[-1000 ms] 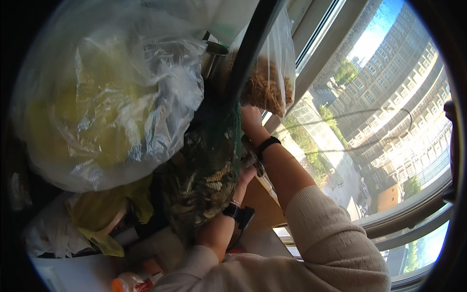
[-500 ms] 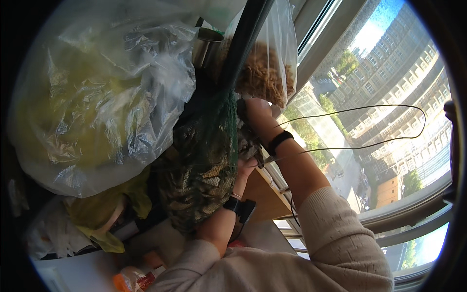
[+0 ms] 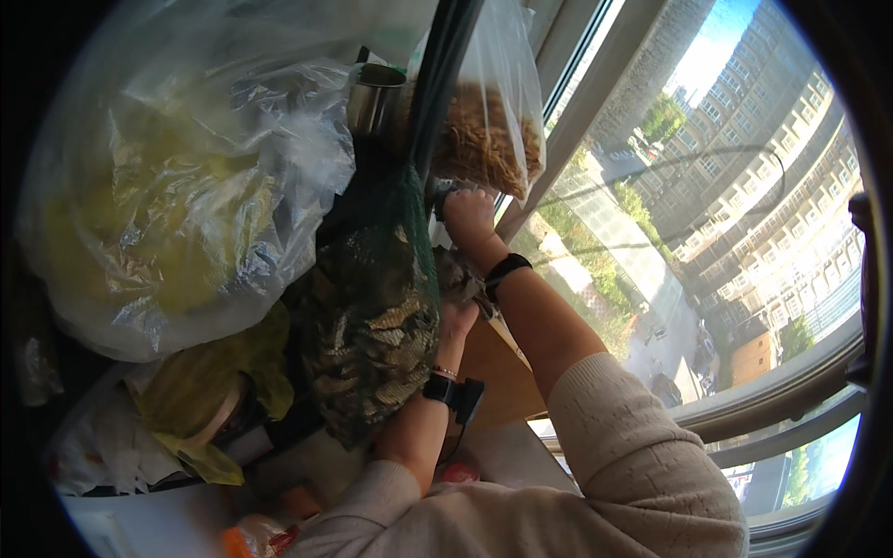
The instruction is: The person scrubs a metal window railing using a steel wool pad and a cloth. They repeatedly wipe and scrub sections of the railing, switching between the pad and cloth to remove dirt or residue.
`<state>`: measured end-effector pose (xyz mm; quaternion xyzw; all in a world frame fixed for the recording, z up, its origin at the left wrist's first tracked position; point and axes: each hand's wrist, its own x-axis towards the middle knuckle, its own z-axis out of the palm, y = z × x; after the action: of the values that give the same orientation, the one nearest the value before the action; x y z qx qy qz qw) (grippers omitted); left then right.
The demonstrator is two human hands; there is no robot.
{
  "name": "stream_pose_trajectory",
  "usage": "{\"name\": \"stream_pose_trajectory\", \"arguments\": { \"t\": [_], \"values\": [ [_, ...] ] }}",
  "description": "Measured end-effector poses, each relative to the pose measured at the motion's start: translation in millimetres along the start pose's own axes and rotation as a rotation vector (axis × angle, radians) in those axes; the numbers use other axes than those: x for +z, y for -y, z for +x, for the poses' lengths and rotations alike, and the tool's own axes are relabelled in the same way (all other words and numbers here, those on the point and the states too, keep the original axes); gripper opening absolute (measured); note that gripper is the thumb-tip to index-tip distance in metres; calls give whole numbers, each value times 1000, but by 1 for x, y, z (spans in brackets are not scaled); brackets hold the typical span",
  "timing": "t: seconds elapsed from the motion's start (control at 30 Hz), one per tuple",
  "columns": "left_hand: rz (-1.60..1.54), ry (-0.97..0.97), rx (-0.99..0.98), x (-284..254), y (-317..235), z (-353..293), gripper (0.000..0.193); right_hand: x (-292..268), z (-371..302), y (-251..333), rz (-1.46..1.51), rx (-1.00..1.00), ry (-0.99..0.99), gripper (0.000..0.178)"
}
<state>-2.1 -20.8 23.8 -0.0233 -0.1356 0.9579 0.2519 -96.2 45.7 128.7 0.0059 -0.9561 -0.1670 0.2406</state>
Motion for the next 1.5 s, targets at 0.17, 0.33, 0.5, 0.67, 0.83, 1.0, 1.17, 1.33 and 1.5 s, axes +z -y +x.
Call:
{"name": "stream_pose_trajectory", "arguments": {
  "t": [0.17,0.33,0.5,0.67,0.83,1.0,1.17,1.33,1.5],
  "values": [
    [227,5,186,-17,0,18,29,-34,-40,-12,89,32,201,21],
    [1212,-94,489,-55,-20,69,38,-77,-131,-37,451,119,-268,48],
    [1945,-569,683,-14,-16,103,53,-104,-214,-45,649,309,-327,68],
    [2220,-779,489,42,-6,105,59,-118,-240,-64,726,378,-336,69],
    [2313,-721,594,49,-7,97,53,-124,-250,-74,739,361,-390,72],
    [2433,-695,515,50,-7,92,47,-130,-254,-73,752,409,-386,70],
    [2557,-179,798,47,-6,84,54,-134,-253,-75,736,441,-388,66],
    [2484,-301,620,60,-7,105,65,-147,-268,-85,713,476,-394,62],
    [2558,-199,435,62,-14,110,69,-173,-299,-92,648,508,-402,61]
  ]
}}
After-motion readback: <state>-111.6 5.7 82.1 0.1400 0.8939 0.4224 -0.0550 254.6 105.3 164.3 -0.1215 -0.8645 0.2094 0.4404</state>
